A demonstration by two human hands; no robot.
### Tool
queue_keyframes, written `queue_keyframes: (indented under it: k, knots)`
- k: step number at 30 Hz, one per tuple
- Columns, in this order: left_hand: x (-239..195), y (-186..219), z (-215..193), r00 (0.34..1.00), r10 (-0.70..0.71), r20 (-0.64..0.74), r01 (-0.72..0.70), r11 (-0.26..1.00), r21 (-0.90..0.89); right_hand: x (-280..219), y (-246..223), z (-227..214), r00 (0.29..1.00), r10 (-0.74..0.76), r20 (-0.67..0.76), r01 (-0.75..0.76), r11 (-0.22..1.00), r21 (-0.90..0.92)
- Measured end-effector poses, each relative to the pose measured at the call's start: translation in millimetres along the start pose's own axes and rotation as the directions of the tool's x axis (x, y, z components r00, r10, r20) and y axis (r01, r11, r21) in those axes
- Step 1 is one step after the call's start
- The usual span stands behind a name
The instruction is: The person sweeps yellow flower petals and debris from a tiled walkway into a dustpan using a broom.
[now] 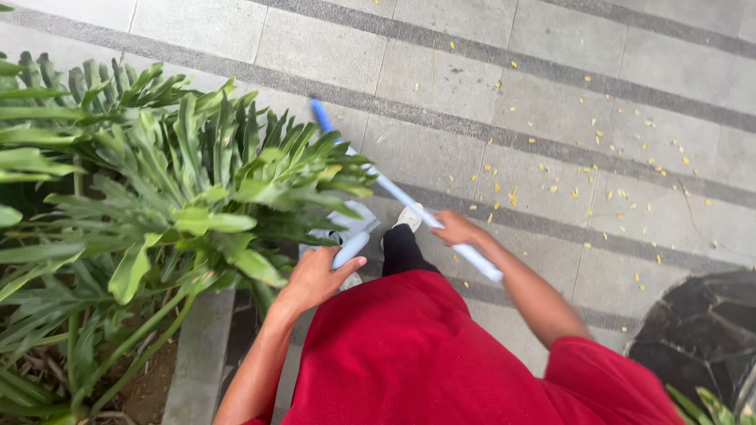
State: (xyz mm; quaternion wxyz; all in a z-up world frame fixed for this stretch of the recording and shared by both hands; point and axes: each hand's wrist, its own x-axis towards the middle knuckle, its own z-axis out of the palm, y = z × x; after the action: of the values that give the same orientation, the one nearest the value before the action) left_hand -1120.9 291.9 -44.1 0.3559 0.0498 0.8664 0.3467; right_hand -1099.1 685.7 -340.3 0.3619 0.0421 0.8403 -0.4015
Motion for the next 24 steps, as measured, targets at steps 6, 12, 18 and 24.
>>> queue_keyframes:
  k: [6, 12, 18, 24]
  knots:
    - [75.0, 51.7, -13.1, 0.995, -0.06, -0.076, 0.059, 0.998, -0.017, 153.3, -51.0, -26.5, 0.998, 0.023, 0.059, -0.044, 0.921, 0.388]
    - [132.6, 111.2, -35.5, 0.998, 0.0, -0.058, -0.003, 0.998, -0.055, 107.2, 55.7, -161.8, 0.939, 0.334, -0.081, -0.242, 0.81, 0.534]
    - [179.1, 195.9, -52.5, 0.968, 0.192, 0.162, -0.133, 0.939, -0.317, -39.4, 163.8, -263.6, 0.806, 0.432, -0.404, -0.246, 0.866, 0.436]
    - [276.4, 287.3, -47.4, 0.905, 0.322, 0.277, -0.259, 0.936, -0.24, -228.2, 178.3, -217.0, 0.626, 0.695, -0.355, -0.102, 0.524, 0.846]
